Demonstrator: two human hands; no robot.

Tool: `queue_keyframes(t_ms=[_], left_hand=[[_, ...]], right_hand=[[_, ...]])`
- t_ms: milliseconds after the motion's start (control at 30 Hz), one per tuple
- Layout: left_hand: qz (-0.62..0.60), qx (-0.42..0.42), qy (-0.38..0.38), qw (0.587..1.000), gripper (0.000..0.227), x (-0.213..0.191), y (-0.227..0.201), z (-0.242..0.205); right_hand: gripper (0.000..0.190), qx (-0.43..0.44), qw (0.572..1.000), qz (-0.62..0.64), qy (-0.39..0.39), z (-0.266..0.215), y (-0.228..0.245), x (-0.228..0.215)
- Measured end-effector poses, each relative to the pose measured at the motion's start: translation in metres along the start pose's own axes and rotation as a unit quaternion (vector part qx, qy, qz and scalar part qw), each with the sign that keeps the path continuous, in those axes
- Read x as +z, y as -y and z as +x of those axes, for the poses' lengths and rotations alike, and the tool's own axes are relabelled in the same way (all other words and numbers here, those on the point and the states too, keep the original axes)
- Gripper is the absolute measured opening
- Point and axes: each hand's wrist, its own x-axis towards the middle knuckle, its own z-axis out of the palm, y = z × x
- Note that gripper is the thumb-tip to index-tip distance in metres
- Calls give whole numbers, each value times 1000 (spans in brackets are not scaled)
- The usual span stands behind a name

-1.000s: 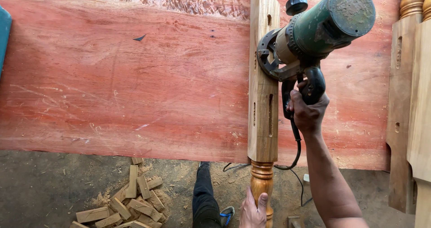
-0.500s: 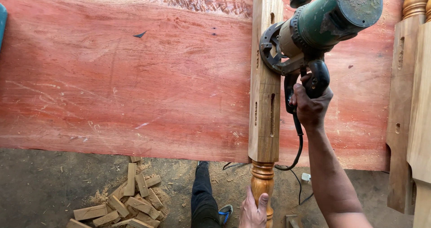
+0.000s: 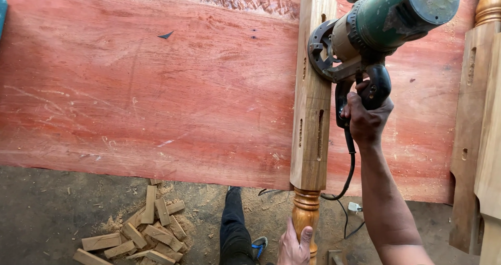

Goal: The person uses a handheld electric router to carve a groove along the length of a wooden post. They guide the tool along the wood, creating a channel, and then lift the post to inspect the work before placing it back down.

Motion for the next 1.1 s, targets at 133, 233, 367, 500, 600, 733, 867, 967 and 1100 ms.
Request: queue_keyframes(t_ms=[133, 233, 367, 500, 600, 733, 867, 967, 1100], left_hand=[[0, -30, 9, 1000, 112, -5, -11, -4], [-9, -20, 3, 1000, 112, -7, -14, -6], [-17, -15, -3, 1000, 97, -16, -29, -12], [-1, -20, 3, 1000, 112, -10, -22, -10], [3, -11, 5, 1000, 116, -1, -10, -6], [3, -17, 7, 1000, 113, -2, -10, -6], [2, -14, 8, 1000, 112, -3, -10, -6], [4, -18, 10, 1000, 113, -3, -10, -7], [6, -21, 15, 1000, 113, -10, -22, -10]], right_hand=[[13, -2, 1000, -2, 0, 4, -3, 1], [10, -15, 1000, 3, 9, 7, -5, 0], [10, -11, 1000, 14, -1, 12, -8, 1], [13, -18, 1000, 10, 0, 15, -7, 2], [13, -22, 1000, 19, -3, 17, -7, 4], [12, -14, 1000, 8, -7, 19, -4, 6], [13, -12, 1000, 14, -12, 24, -10, 6], [13, -19, 1000, 23, -9, 27, -13, 5], [14, -17, 1000, 7, -14, 31, -12, 7]])
